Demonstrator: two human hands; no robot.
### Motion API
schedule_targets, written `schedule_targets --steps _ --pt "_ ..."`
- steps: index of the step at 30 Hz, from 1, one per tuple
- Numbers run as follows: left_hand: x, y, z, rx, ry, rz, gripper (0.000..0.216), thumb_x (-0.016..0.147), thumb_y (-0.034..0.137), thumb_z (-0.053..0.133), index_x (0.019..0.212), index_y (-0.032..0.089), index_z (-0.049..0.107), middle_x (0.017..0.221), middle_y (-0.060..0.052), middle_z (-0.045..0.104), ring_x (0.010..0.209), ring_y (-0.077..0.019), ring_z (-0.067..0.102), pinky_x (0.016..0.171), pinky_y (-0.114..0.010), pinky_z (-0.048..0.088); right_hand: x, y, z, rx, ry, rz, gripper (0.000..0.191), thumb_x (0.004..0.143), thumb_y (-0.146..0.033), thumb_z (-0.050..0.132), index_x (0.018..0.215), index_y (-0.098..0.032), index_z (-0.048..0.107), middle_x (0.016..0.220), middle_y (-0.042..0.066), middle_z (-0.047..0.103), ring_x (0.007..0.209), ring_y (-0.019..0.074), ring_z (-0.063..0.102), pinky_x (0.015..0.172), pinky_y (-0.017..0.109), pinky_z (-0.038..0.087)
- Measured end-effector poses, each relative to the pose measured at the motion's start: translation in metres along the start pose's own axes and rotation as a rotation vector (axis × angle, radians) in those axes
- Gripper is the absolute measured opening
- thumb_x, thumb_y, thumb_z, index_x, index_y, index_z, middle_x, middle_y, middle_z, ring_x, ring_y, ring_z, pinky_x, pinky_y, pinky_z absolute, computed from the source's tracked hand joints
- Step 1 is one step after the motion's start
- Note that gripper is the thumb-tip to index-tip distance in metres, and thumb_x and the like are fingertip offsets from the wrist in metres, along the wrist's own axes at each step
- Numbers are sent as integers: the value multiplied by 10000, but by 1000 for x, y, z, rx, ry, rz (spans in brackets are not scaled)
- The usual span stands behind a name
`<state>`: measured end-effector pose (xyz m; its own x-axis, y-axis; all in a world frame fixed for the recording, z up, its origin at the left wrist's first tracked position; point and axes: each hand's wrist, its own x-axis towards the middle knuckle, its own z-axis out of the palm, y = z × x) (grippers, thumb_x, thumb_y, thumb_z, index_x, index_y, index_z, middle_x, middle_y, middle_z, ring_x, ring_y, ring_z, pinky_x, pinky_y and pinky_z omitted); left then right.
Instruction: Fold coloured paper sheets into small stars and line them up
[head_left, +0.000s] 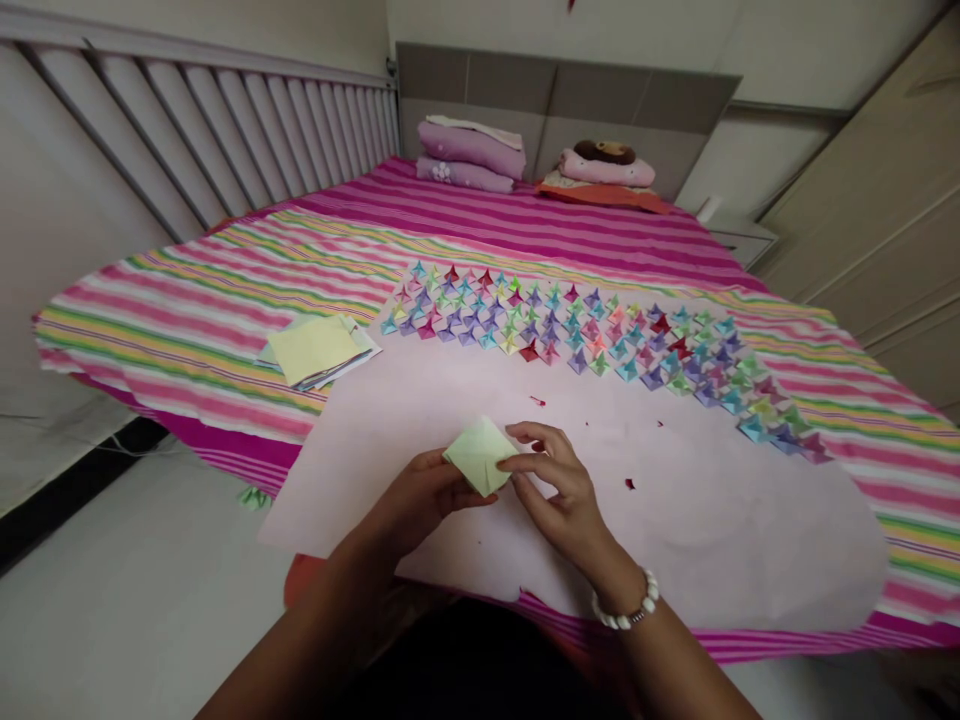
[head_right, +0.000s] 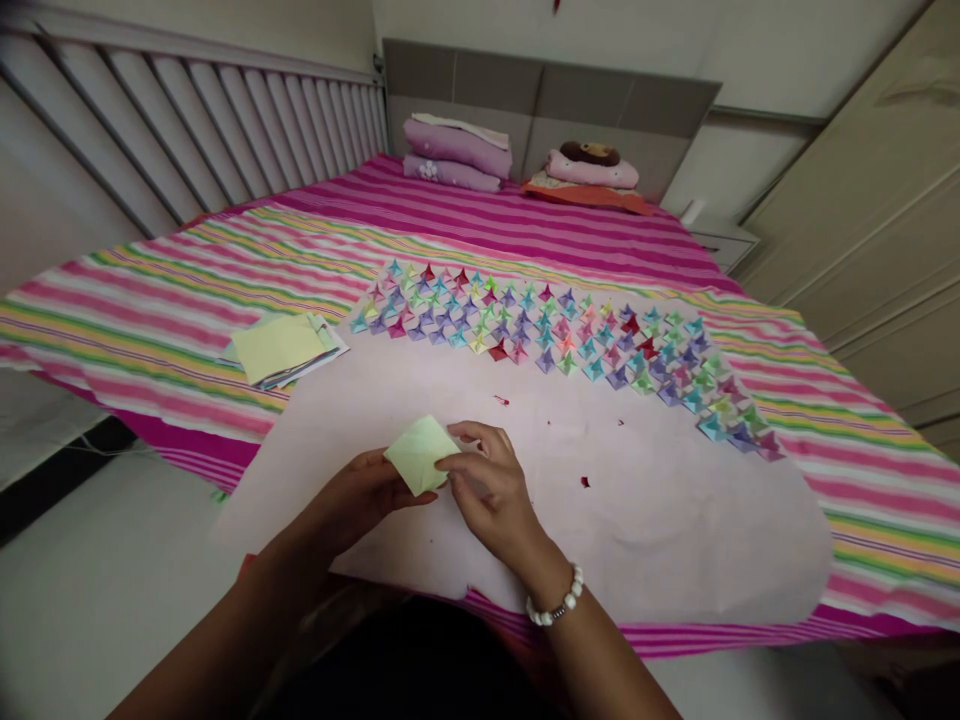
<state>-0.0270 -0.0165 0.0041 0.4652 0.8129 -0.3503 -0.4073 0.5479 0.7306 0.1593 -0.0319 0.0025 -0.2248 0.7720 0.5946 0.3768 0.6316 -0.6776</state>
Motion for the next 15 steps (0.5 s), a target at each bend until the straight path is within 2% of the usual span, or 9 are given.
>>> schedule_targets --steps 3,6,10,13,15 --pt "1 0 -2 -34 -35 7 274 677 205 694 933 124 748 951 -98 735 857 -202 667 812 -328 527 -2 2 0 62 -47 24 306 840 -43 487 983 -242 669 1264 92 504 1113 230 519 907 418 450" --pt "1 -1 -7 -67 -84 23 304 644 186 658 926 124 750 988 -97 730 907 -220 657 829 -327 513 -3 4 1 128 -67 29 341 847 -26 443 1017 -237 649 1266 97 483 1094 213 530 911 405 460" --pt "1 -2 -9 -71 -121 51 336 658 281 718 960 136 743 992 -99 725 929 -231 649 862 -341 493 -3 3 0 163 -63 26 354 854 -29 417 1035 -232 643 1249 103 484 1061 203 543 881 391 475" --pt "1 -5 -5 -1 -69 63 378 692 377 755 982 136 732 943 -95 720 844 -197 649 815 -319 492 -2 -2 1 168 -60 29 280 856 -72 477 1003 -224 660 1239 110 501 1037 209 556 876 395 477" --pt "2 -9 -1 66 3 68 354 689 347 777 971 139 729 901 -75 714 792 -166 632 767 -287 485 -1 -4 5 172 -36 57 165 837 -114 568 912 -217 673 1212 105 528 984 202 576 854 381 486"
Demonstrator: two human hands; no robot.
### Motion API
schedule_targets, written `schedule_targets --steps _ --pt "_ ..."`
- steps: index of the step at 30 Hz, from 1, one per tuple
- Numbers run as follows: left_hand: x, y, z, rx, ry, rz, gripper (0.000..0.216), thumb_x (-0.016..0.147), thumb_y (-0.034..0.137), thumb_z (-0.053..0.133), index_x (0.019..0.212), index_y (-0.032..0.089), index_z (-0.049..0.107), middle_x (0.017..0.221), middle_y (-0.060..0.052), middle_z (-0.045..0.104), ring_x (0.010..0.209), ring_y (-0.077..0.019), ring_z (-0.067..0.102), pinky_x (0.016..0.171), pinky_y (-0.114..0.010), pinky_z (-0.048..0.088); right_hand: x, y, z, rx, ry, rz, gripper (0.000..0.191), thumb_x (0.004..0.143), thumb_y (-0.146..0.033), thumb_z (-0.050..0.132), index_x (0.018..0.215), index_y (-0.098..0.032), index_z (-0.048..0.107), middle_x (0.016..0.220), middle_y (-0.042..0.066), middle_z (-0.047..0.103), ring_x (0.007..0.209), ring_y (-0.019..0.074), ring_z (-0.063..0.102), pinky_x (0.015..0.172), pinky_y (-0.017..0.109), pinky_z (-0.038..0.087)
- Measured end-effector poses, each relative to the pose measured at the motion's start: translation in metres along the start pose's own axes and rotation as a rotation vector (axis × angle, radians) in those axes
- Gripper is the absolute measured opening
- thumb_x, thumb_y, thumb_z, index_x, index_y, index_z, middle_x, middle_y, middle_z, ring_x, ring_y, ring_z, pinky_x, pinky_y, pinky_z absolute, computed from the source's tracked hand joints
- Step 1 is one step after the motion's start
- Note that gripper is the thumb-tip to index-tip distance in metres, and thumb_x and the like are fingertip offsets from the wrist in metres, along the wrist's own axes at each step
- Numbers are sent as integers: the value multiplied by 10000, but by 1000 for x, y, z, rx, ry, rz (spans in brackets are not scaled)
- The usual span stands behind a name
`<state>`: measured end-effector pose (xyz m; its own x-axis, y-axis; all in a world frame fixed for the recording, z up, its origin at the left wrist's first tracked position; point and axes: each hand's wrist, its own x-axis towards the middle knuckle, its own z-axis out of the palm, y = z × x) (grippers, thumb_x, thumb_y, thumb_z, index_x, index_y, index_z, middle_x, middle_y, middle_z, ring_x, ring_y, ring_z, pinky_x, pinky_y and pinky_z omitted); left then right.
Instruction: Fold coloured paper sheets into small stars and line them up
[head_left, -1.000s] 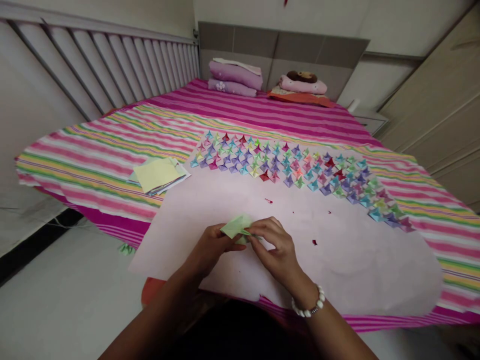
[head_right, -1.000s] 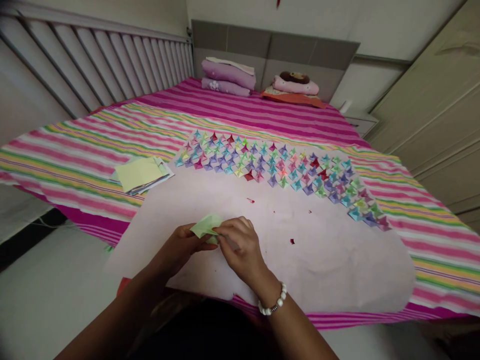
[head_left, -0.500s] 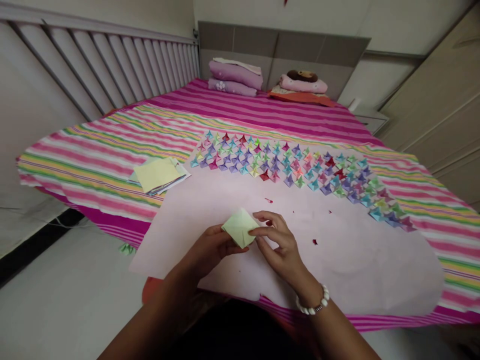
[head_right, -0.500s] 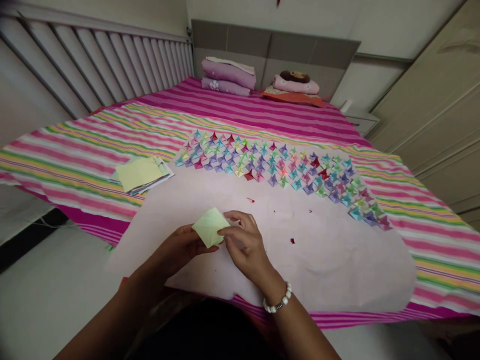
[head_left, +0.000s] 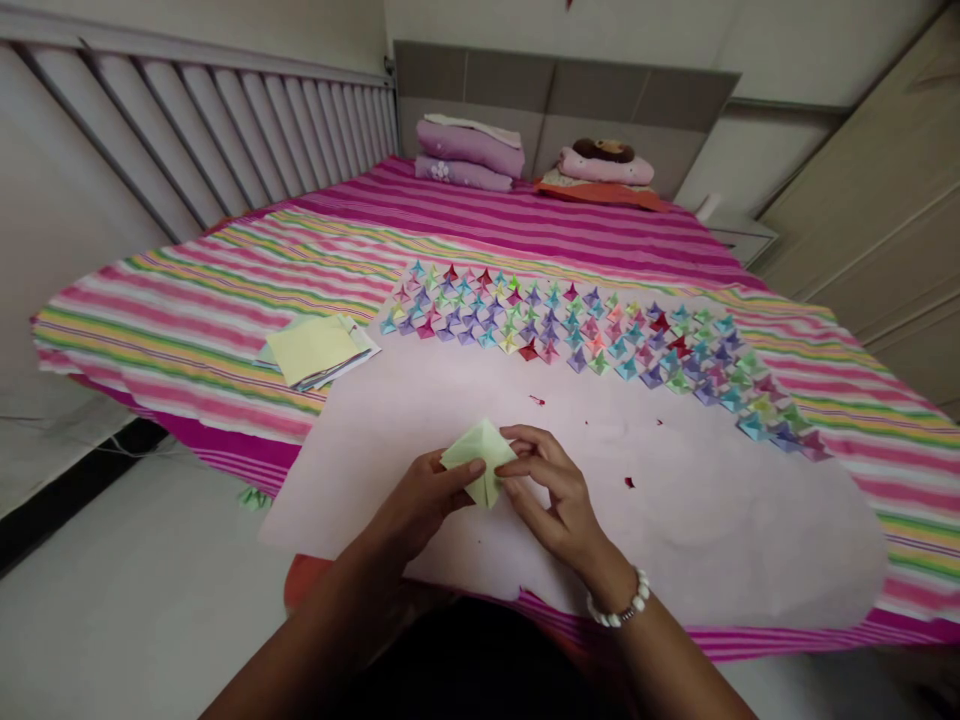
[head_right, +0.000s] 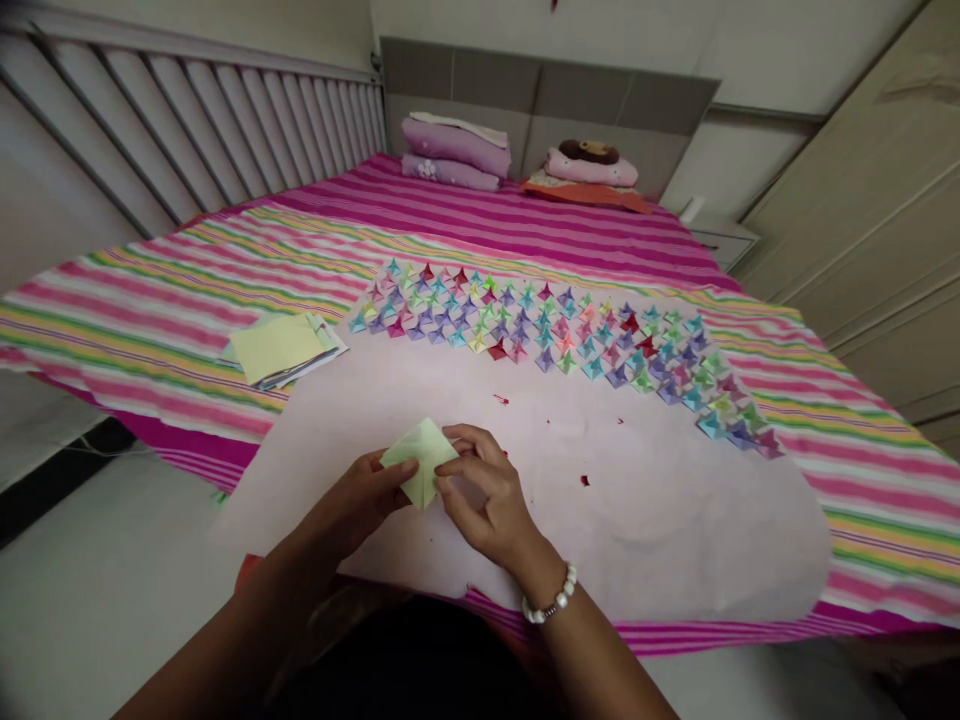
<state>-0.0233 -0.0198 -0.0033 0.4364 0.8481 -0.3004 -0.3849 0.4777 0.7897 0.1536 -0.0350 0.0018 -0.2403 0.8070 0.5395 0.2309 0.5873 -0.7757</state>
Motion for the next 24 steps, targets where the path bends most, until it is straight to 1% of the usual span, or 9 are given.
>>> schedule_targets --steps 2,4,7,9,11,14,19,22,24 --pt "0 -3 3 51 81 10 325 673 319 792 941 145 731 856 -51 707 765 -153 616 744 -272 474 0 1 6 10 74 58 65 808 -149 645 808 -211 664 1156 92 567 940 191 588 825 359 491" --pt "0 -5 5 82 125 44 311 666 331 793 908 146 731 823 -40 700 763 -159 611 754 -280 472 0 4 12 42 197 153 53 784 -184 688 801 -214 647 1079 80 602 921 187 591 794 341 490" --pt "0 -7 5 135 103 115 299 705 355 758 907 138 723 810 -48 689 769 -172 607 767 -300 473 0 9 18 204 322 359 288 714 -252 758 967 -226 622 940 50 638 794 165 593 697 308 489" --pt "0 -7 4 207 114 155 287 728 370 737 881 129 717 777 -48 673 743 -169 595 735 -294 469 1 11 19 313 282 491 359 667 -299 792 974 -212 629 826 22 648 674 140 566 614 277 466" --pt "-1 -7 3 290 158 187 278 731 386 730 826 125 708 723 -34 646 703 -156 571 691 -278 457 1 11 19 371 213 577 265 666 -339 790 837 -190 653 711 1 631 599 121 525 556 255 424" --pt "-1 -7 4 324 178 207 269 729 392 730 782 130 699 705 -23 631 718 -157 564 705 -282 460 0 11 19 424 204 612 219 703 -353 763 675 -178 635 621 -15 599 572 114 503 561 255 411" --pt "0 -5 5 276 178 188 283 750 413 705 803 135 710 755 -38 667 774 -177 584 773 -311 475 0 14 17 441 224 593 187 731 -350 742 705 -182 664 670 3 644 639 141 558 638 280 459" --pt "-1 -1 7 390 214 177 331 821 451 611 820 137 716 756 -43 676 766 -171 579 756 -291 458 0 14 17 479 265 609 179 732 -346 741 734 -186 660 686 4 666 626 134 571 628 271 467" --pt "-2 2 8 449 232 191 326 828 446 596 830 138 703 754 -39 678 747 -167 578 726 -282 451 1 14 18 506 302 615 187 720 -340 750 722 -191 637 671 -6 663 604 124 571 609 259 466"
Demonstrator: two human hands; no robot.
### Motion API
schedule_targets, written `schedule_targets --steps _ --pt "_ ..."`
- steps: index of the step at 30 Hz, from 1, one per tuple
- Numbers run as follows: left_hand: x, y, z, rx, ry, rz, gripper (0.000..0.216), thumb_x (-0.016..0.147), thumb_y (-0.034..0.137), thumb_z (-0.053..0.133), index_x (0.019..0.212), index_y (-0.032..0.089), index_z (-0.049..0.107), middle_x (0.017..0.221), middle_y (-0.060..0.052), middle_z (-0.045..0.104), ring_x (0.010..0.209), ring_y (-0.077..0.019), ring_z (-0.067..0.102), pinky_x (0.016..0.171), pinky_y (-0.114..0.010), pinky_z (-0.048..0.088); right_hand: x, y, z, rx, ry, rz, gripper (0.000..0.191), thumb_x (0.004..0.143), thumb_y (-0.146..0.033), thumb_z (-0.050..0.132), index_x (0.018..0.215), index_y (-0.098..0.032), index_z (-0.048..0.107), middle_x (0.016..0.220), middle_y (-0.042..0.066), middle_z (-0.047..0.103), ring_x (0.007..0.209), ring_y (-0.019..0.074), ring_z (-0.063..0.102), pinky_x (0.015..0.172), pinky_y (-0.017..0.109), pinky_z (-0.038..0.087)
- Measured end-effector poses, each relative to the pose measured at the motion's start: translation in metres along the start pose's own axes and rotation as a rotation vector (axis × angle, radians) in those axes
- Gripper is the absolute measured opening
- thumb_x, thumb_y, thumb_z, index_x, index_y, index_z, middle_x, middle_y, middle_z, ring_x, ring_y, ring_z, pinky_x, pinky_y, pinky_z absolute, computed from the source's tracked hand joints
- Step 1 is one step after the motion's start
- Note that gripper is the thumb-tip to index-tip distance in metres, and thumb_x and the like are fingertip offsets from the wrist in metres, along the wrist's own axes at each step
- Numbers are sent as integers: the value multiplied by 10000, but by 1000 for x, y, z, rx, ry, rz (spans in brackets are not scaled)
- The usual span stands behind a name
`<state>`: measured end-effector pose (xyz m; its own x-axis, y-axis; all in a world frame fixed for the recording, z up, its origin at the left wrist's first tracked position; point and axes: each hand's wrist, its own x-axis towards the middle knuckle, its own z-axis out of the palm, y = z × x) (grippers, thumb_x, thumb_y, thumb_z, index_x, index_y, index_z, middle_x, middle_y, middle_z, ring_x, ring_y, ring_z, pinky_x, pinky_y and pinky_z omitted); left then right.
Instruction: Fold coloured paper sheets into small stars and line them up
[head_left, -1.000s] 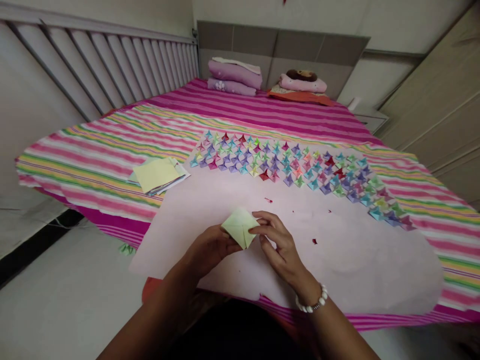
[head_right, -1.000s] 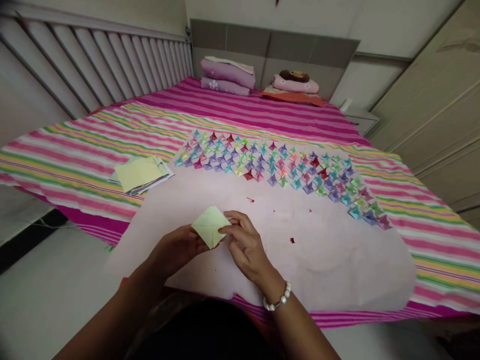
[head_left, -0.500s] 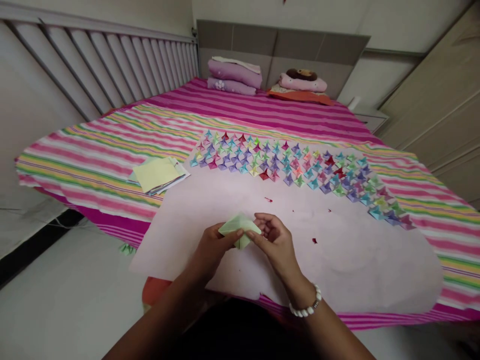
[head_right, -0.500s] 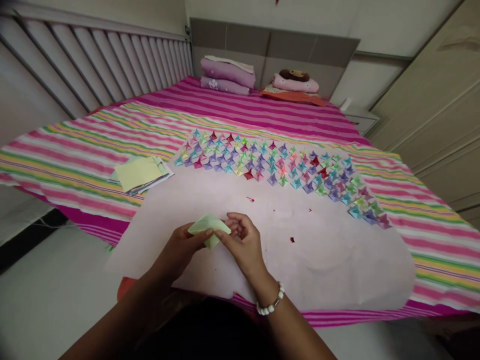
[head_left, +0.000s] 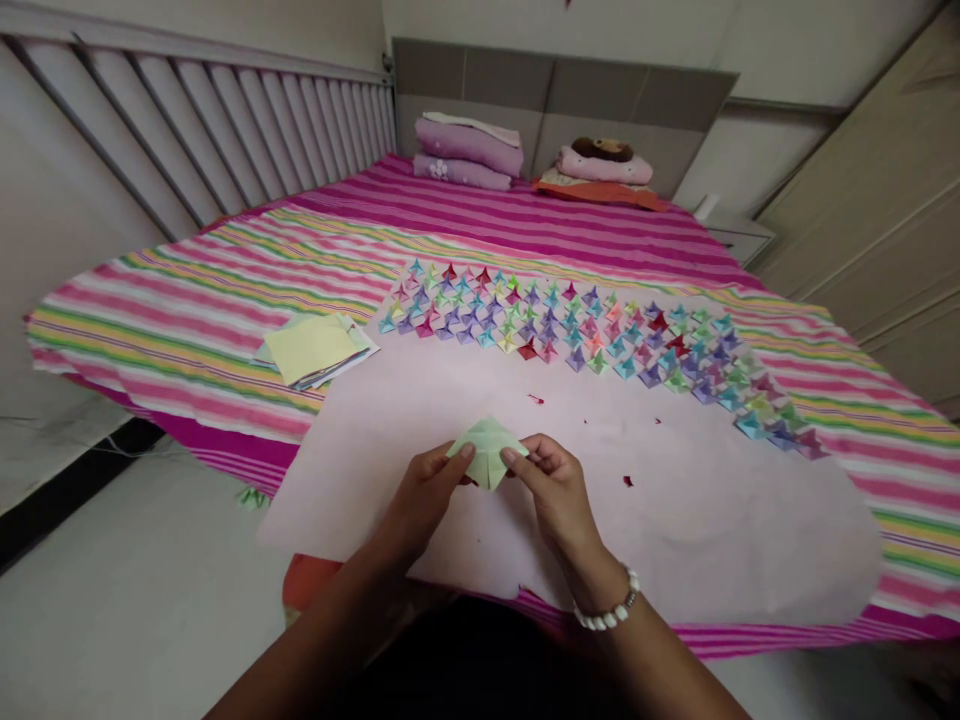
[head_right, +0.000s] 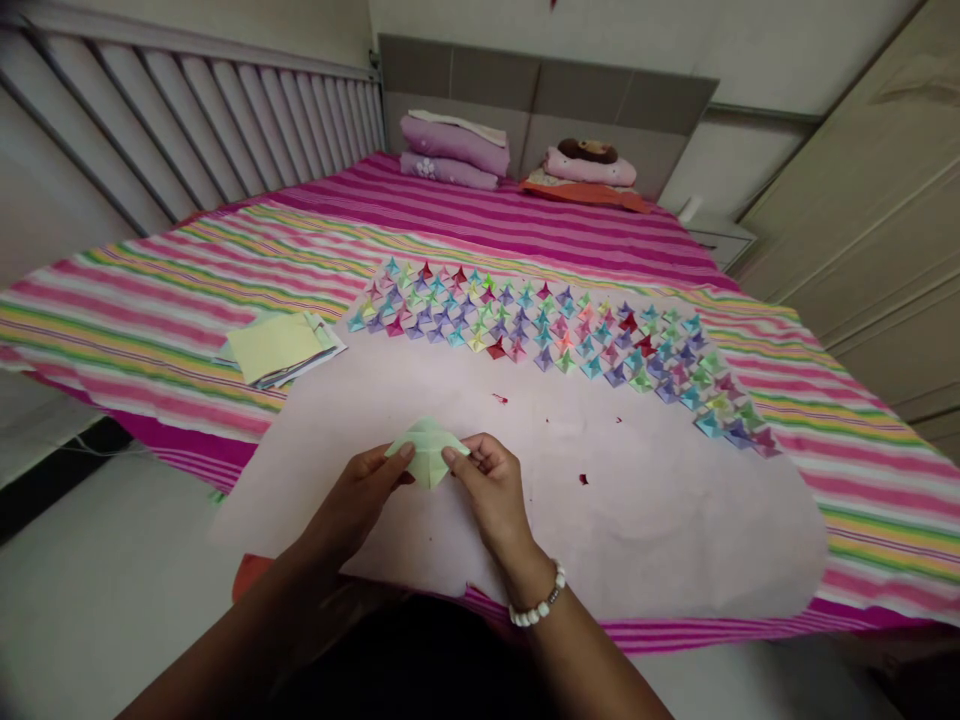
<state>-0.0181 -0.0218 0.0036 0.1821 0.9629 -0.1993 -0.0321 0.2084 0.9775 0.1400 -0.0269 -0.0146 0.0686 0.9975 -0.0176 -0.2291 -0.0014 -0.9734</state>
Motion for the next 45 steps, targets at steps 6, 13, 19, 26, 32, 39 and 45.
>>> schedule_targets --steps 6,13,19,26,32,39,45 --pt "0 3 1 -166 78 120 372 688 322 752 932 207 497 763 25 661 665 -134 601 625 -243 458 1 -2 2 47 54 -53 237 669 -284 784 821 -217 614 682 -26 651 578 110 566 571 242 469" --pt "-2 -2 -5 50 16 256 137 733 273 721 837 193 683 794 -10 677 683 -134 580 644 -255 462 -1 -6 -1 -187 3 -188 199 738 -291 724 927 -230 707 737 9 631 531 93 452 476 236 388" --pt "-1 -1 -10 61 46 191 261 671 276 777 919 207 735 894 -35 735 818 -201 644 755 -314 495 -4 -16 -3 -290 -87 -262 142 735 -248 728 878 -237 728 825 12 635 516 70 414 457 226 365" --pt "-3 4 -14 191 -9 225 331 680 301 782 998 225 730 989 -42 728 952 -227 637 858 -336 474 -3 -16 -4 -285 -169 -317 185 763 -197 716 941 -249 720 817 19 639 760 145 589 641 271 475" --pt "-2 3 -10 192 2 315 149 738 276 731 878 237 766 764 -22 640 743 -162 586 725 -295 463 -2 -17 -4 -365 -176 -368 218 784 -182 694 992 -246 716 855 34 661 797 162 617 714 311 498" --pt "-2 2 -9 209 56 383 69 761 276 703 777 249 765 1008 -63 601 1047 -220 552 891 -336 458 -2 -18 -2 -464 -165 -439 72 818 -226 667 851 -244 729 791 31 622 760 161 593 709 325 508" --pt "-3 1 -10 229 47 335 76 732 304 737 707 233 737 799 -39 683 852 -205 608 843 -345 455 -1 -20 -3 -439 -163 -402 57 778 -243 713 724 -227 719 825 32 587 801 164 580 775 342 491"
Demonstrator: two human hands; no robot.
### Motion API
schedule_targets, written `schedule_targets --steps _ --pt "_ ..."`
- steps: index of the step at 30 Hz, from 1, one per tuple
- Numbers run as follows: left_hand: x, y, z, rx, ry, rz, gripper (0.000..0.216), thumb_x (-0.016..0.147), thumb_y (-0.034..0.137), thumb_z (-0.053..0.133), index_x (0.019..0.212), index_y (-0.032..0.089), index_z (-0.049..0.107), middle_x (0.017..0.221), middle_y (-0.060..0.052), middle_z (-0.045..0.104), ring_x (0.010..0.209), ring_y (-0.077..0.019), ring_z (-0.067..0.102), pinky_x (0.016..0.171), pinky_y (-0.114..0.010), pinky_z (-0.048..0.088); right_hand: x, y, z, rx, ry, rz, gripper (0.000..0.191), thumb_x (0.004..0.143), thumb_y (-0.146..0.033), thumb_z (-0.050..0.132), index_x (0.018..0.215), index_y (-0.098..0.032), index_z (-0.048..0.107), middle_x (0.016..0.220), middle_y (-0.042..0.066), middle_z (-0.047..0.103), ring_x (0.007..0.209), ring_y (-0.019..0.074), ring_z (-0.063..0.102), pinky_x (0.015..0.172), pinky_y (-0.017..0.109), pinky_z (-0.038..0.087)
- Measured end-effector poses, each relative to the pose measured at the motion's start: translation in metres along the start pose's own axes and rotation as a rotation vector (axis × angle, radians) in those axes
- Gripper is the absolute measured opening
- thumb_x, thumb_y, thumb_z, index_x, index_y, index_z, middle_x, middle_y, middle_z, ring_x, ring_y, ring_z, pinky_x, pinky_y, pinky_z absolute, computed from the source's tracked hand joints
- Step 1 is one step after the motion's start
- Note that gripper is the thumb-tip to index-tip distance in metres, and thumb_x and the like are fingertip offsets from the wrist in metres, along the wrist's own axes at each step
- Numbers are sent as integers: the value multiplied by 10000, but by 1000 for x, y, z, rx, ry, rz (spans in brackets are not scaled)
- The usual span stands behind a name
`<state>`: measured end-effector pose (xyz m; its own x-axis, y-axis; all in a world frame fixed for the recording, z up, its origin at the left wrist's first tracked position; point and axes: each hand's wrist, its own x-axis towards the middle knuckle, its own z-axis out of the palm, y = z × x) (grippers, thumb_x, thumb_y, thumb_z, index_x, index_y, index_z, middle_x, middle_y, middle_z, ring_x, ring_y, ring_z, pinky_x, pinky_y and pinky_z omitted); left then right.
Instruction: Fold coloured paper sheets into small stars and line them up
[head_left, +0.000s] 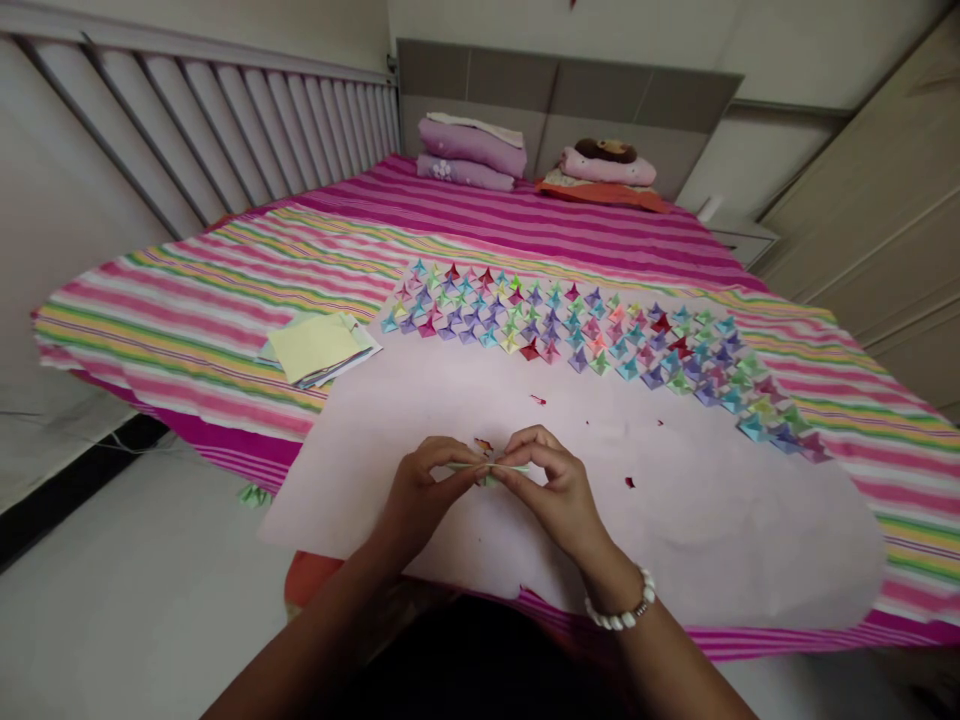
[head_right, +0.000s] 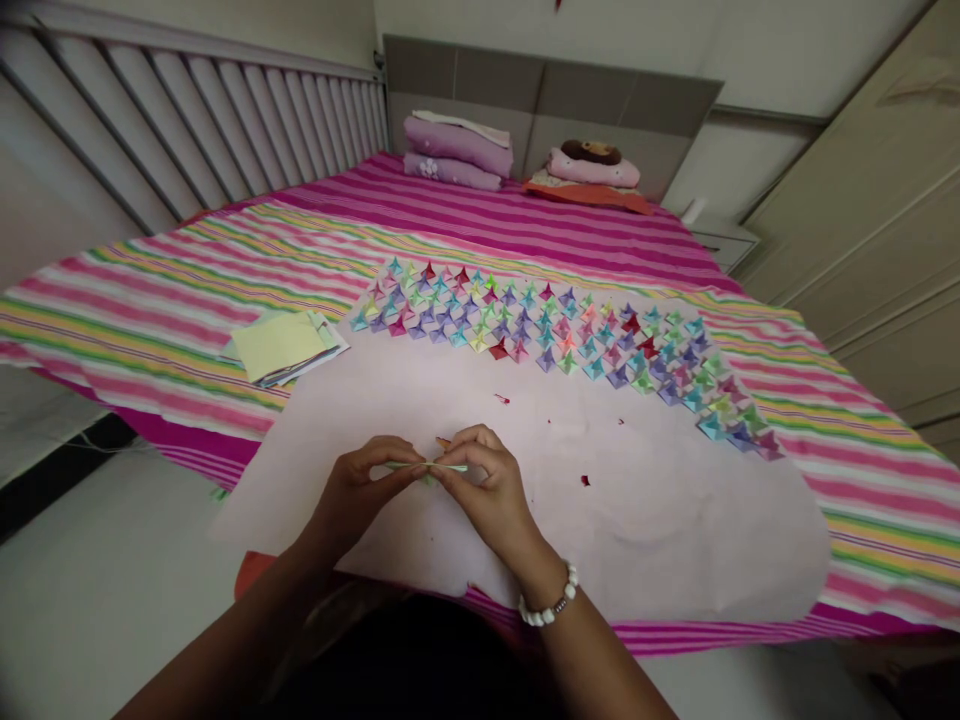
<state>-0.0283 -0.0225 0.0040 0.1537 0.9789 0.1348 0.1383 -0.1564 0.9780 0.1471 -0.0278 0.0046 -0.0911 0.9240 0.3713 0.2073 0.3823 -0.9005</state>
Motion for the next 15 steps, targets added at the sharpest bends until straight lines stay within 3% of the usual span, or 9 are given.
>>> schedule_targets --steps 4,9,15 --pt "2 2 -4 -54 47 -124 141 645 311 800 615 217 699 716 -10 685 759 -193 622 757 -313 470 1 3 -2 109 -4 86 116 733 -256 753 647 -208 693 762 21 601 752 157 584 766 337 489" --pt "3 7 -13 -121 -87 -210 194 810 363 646 871 224 767 916 -35 747 959 -226 646 894 -336 462 1 9 -6 231 -2 194 49 753 -247 727 716 -216 722 776 15 639 743 146 593 753 318 477" --pt "3 -3 -5 -331 -33 -266 305 799 390 655 1014 187 729 1022 -67 733 1012 -227 632 955 -369 435 -1 14 -3 337 64 280 29 740 -254 733 740 -225 736 766 8 665 746 147 605 742 297 471"
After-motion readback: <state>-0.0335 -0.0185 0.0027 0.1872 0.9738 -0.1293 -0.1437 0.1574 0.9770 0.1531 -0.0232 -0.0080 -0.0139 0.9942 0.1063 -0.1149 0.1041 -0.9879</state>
